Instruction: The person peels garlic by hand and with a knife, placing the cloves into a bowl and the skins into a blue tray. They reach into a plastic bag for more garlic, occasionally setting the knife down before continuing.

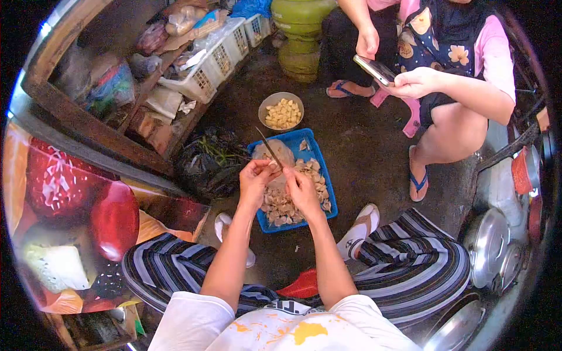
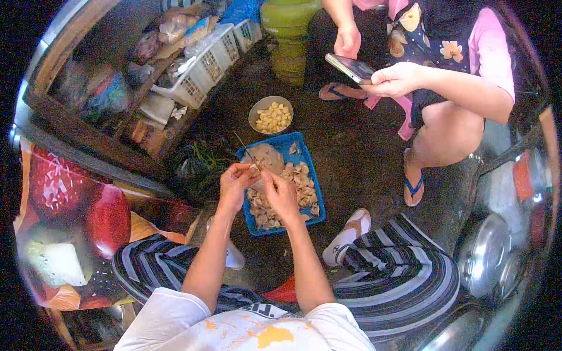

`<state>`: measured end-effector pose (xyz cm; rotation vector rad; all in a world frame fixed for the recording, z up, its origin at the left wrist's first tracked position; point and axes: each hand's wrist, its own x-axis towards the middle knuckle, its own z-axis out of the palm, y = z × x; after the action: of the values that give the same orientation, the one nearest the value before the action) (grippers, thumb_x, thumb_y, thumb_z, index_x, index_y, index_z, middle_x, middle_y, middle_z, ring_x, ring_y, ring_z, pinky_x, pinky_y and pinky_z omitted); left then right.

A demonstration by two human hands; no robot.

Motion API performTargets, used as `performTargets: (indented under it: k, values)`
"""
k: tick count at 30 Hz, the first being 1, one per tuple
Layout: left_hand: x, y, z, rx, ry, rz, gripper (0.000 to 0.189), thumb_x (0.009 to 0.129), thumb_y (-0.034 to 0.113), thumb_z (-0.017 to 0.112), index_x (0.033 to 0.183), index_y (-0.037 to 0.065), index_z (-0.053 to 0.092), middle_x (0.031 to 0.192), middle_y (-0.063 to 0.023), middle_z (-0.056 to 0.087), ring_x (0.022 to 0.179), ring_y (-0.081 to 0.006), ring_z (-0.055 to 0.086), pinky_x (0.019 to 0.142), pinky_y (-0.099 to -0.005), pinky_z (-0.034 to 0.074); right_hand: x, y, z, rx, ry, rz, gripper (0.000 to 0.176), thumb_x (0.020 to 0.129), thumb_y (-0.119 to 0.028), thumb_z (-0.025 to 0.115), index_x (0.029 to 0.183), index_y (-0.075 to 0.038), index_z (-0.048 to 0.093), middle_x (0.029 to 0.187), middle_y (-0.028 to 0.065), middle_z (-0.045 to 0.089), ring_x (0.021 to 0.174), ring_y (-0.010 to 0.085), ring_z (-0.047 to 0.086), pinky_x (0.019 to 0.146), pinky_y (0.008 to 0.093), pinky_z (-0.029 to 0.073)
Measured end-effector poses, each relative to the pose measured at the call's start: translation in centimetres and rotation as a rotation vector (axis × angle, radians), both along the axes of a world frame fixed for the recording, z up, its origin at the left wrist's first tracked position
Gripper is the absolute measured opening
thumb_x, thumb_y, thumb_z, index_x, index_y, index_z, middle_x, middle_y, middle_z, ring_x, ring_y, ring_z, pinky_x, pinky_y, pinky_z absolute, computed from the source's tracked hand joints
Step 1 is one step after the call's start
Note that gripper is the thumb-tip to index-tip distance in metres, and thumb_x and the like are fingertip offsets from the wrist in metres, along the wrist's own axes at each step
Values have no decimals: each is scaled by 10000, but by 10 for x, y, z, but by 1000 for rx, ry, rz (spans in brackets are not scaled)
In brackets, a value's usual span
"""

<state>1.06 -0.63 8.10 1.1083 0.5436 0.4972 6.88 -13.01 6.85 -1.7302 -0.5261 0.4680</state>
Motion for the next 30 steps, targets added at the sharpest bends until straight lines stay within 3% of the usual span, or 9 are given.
performTargets:
  k: [3,6,15,18,21,24,27,30]
  values:
    - [1,-3,1,80,30,15,48,833,8,582,869,-4,552,894,-89,596,812,-158,599,752,-315,543,-5,1,3,42,-22,-39,358,935,-351,448,1112,-95,625,501,-17,417,477,76,406,459,259,327]
    - [1,-4,0,143,37,35,66,821,4,592,877,-11,559,880,-88,601,802,-156,599,745,-314,540,-3,1,1,-10,-101,-6,362,929,-352,460,1207,-144,560,504,-24,412,480,66,402,457,254,326]
    - [-1,-13,2,378,111,96,94,796,33,641,850,-15,581,813,-56,617,757,-108,582,697,-248,479,-7,6,-5,126,-89,-89,349,903,-341,521,1136,-98,612,515,-34,422,495,47,401,466,238,327]
    - [-1,-13,0,456,115,100,93,799,32,637,854,-18,580,818,-59,619,751,-113,585,714,-260,477,-7,5,-5,97,41,-89,341,867,-340,560,1082,-86,632,979,147,646,894,221,643,772,297,470]
    - [-1,-16,4,502,142,110,97,799,35,641,854,-17,581,818,-60,621,748,-117,587,724,-262,473,-7,8,-10,182,69,-119,334,864,-314,582,1058,-49,643,806,92,685,714,137,630,634,264,469]
    - [-2,-20,15,507,158,107,91,800,36,639,842,-19,580,803,-58,621,749,-119,593,719,-258,471,-5,4,-6,224,290,-70,310,864,-296,597,1029,-41,661,602,-3,590,541,50,503,484,217,383]
    - [-3,-18,8,610,131,91,84,800,34,633,830,-24,580,785,-60,625,751,-112,597,717,-257,472,-8,7,0,289,286,-126,281,865,-288,602,972,-40,682,517,-51,466,466,18,388,419,199,284]
    - [-2,-20,3,597,73,96,79,800,30,627,824,-33,587,774,-63,632,756,-107,599,719,-257,474,-9,5,3,274,316,-132,280,864,-291,603,918,-30,689,518,-42,489,468,26,413,424,204,297]
